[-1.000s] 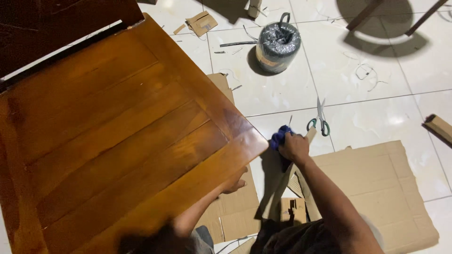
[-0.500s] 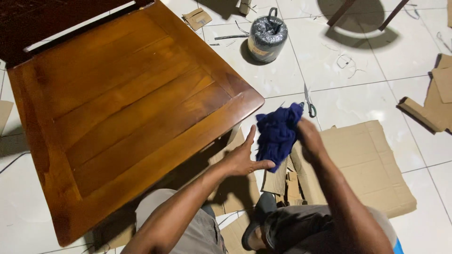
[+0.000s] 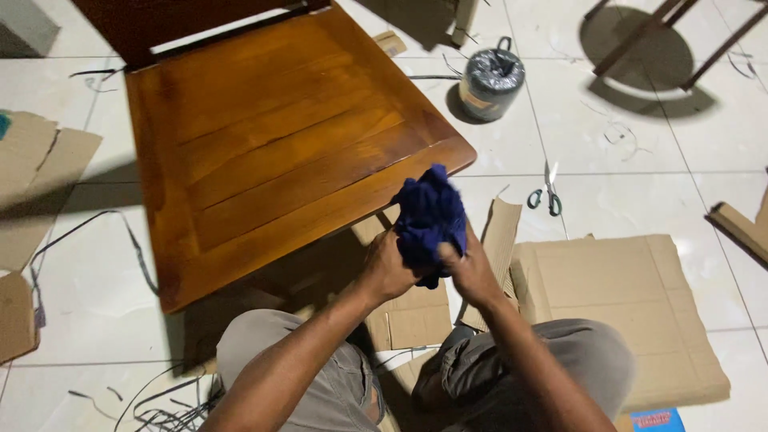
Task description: Wiping a wooden chair and wrapping its legs with cardboard for protection
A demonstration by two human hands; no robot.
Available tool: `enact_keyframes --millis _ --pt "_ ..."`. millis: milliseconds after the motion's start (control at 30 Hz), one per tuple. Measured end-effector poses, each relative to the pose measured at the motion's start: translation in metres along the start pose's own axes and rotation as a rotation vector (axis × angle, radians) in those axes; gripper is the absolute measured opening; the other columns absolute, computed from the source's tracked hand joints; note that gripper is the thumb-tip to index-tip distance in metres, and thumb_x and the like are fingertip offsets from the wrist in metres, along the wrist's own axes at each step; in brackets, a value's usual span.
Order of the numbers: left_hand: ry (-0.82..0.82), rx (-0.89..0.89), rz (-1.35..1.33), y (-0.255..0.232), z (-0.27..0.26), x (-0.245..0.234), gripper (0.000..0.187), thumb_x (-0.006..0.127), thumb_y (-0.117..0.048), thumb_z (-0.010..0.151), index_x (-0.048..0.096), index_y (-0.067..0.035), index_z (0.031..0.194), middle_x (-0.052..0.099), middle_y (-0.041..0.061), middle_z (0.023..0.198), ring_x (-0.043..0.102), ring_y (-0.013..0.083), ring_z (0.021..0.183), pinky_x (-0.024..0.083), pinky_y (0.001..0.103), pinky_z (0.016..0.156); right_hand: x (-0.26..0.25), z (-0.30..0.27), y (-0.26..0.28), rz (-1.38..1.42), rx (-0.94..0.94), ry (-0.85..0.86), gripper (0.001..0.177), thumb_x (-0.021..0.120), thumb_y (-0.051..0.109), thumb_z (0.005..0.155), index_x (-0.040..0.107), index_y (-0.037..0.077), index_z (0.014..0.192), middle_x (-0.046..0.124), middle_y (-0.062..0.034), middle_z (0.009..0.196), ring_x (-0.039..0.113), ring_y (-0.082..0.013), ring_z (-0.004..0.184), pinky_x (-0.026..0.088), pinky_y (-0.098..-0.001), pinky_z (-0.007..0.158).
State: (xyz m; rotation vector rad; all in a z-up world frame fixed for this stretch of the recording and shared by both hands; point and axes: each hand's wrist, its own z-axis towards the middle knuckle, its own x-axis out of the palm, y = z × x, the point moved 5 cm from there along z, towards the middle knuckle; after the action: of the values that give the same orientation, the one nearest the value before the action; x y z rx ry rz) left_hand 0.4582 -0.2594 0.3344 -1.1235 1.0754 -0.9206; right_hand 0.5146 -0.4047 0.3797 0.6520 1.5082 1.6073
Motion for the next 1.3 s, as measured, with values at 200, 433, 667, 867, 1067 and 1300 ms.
enact_keyframes --millis 200,433,667,867,1067,1300 --pt "-0.160 0.169 0.360 -0.076 -0.023 -0.045 0.068 0.083 -0.031 0.070 0.064 0.001 0.126 0.069 0.026 0.111 0.064 0.0497 0.104 0.053 0.061 0.087 0.029 0.015 0.018 0.037 -0.056 -0.103 0.055 0.072 0.004 0.082 0.064 0.013 0.136 0.069 -0.0060 0.098 0.061 -0.0159 0.087 0.053 -0.0315 0.078" --pt "-0.408 0.602 0.839 -0.108 -0.047 -0.140 0.049 0.070 -0.056 0.090 0.075 -0.017 0.118 0.068 0.010 0.119 0.061 0.0352 0.116 0.048 0.049 0.100 0.012 0.070 0.076 -0.153 -0.338 -0.237 0.055 0.076 0.006 0.085 0.062 0.009 0.138 0.065 -0.0169 0.111 0.059 -0.0244 0.101 0.052 -0.0421 0.089" --pt "-0.305 0.113 1.164 -0.052 -0.059 -0.258 0.079 0.059 -0.070 0.092 0.059 -0.011 0.144 0.044 0.017 0.160 0.028 0.0440 0.153 0.010 0.075 0.117 0.041 0.139 0.069 -1.307 -0.217 0.170 0.072 0.055 0.075 0.091 0.054 0.034 0.151 0.059 -0.0177 0.140 0.048 -0.0514 0.136 0.046 -0.0723 0.097" --pt "-0.097 -0.148 1.035 -0.037 -0.056 -0.259 0.081 0.049 -0.068 0.097 0.036 -0.020 0.160 0.027 0.014 0.168 0.018 0.0413 0.155 0.002 0.073 0.119 0.052 0.173 0.048 -1.294 -0.194 0.204 0.058 0.044 0.072 0.099 0.050 0.046 0.150 0.059 -0.0097 0.142 0.049 -0.0455 0.137 0.047 -0.0651 0.101" --pt "-0.120 -0.140 1.024 -0.038 -0.055 -0.260 0.079 0.050 -0.069 0.095 0.039 -0.022 0.159 0.029 0.012 0.167 0.021 0.0386 0.154 0.004 0.072 0.119 0.097 0.170 0.060 -1.275 -0.481 0.008 0.054 0.064 0.057 0.091 0.063 0.038 0.142 0.068 -0.0155 0.124 0.068 -0.0442 0.109 0.059 -0.0530 0.081" --pt "-0.219 -0.069 1.051 -0.037 -0.058 -0.263 0.061 0.052 -0.056 0.100 0.048 -0.026 0.153 0.042 0.009 0.161 0.033 0.0357 0.150 0.014 0.071 0.118 0.192 0.106 0.076 -1.151 -0.568 0.240 0.062 0.065 0.055 0.087 0.055 0.037 0.146 0.059 -0.0158 0.134 0.060 -0.0459 0.119 0.053 -0.0562 0.087"
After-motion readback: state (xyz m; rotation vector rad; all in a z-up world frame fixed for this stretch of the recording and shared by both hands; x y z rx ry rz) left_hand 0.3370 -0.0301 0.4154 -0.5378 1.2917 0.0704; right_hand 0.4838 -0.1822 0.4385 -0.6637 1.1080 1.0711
